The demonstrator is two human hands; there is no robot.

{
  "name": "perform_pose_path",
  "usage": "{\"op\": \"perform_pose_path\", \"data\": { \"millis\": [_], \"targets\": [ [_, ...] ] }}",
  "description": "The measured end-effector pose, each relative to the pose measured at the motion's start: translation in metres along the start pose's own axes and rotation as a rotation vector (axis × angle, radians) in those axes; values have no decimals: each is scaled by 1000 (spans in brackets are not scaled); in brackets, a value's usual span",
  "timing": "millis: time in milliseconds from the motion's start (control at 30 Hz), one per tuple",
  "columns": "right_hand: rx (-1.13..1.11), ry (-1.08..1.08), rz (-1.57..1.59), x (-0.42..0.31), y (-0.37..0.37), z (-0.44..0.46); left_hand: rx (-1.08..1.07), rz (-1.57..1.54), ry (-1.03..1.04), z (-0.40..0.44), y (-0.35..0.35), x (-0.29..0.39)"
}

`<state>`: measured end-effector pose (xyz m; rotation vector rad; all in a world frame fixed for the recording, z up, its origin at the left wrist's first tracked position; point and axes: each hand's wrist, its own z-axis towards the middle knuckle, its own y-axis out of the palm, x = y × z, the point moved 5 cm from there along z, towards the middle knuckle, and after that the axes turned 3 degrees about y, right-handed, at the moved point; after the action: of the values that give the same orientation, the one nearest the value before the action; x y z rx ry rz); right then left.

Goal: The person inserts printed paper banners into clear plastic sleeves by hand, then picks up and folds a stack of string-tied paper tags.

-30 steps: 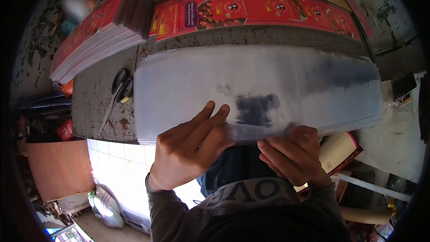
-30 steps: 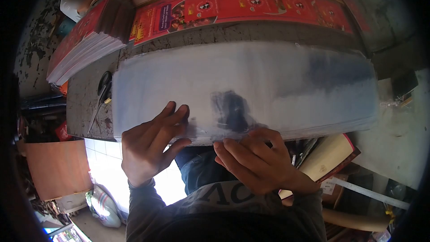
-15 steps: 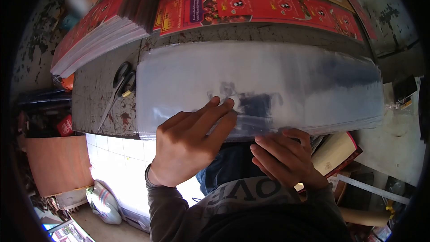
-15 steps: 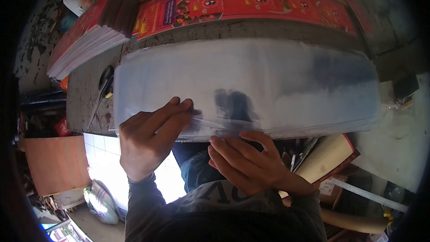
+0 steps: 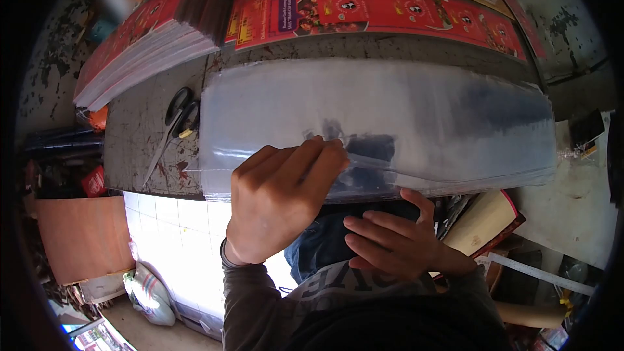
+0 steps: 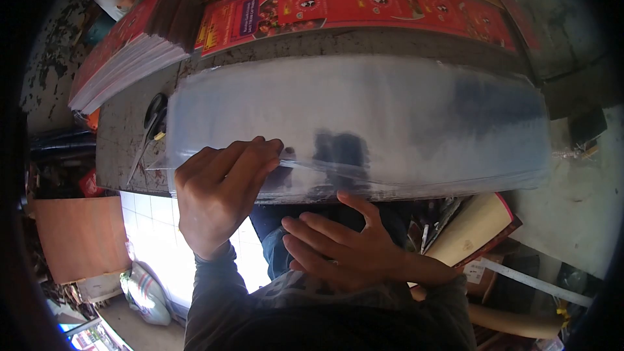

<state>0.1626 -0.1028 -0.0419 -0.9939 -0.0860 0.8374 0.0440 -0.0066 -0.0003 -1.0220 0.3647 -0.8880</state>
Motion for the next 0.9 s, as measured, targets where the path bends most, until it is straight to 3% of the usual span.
{"op": "perform_pose_path", "data": {
  "millis": [67,133,267,333,400,567,600,700,867,900],
  "targets": [
    [32,57,-77,5,-5,5,-3,7,-3,-1,-1,0],
    [-156,95,47,7,-1,10,-3,15,2,-1,-1,0],
    [-220,-49,657,4,-17,6,-34,-28,-6,-17,3,2],
    [-112,-51,578,16,-31,13,-78,-42,-15,-28,4,3],
    [-41,128,402,37,-42,9,-123,15,-66,-40,7,0],
    [132,151,224,60,-64,-5,42,458,-105,-89,18,-34],
    [136,144,215,61,-65,-8,54,460,-102,-91,19,-38],
    [311,231,-362,67,-76,-24,136,486,-194,-92,17,-50],
    [402,500,-610,97,-80,-60,185,402,-184,-85,19,-54],
    [550,591,-551,103,-85,-68,194,393,-187,-86,19,-54]
  ]
}}
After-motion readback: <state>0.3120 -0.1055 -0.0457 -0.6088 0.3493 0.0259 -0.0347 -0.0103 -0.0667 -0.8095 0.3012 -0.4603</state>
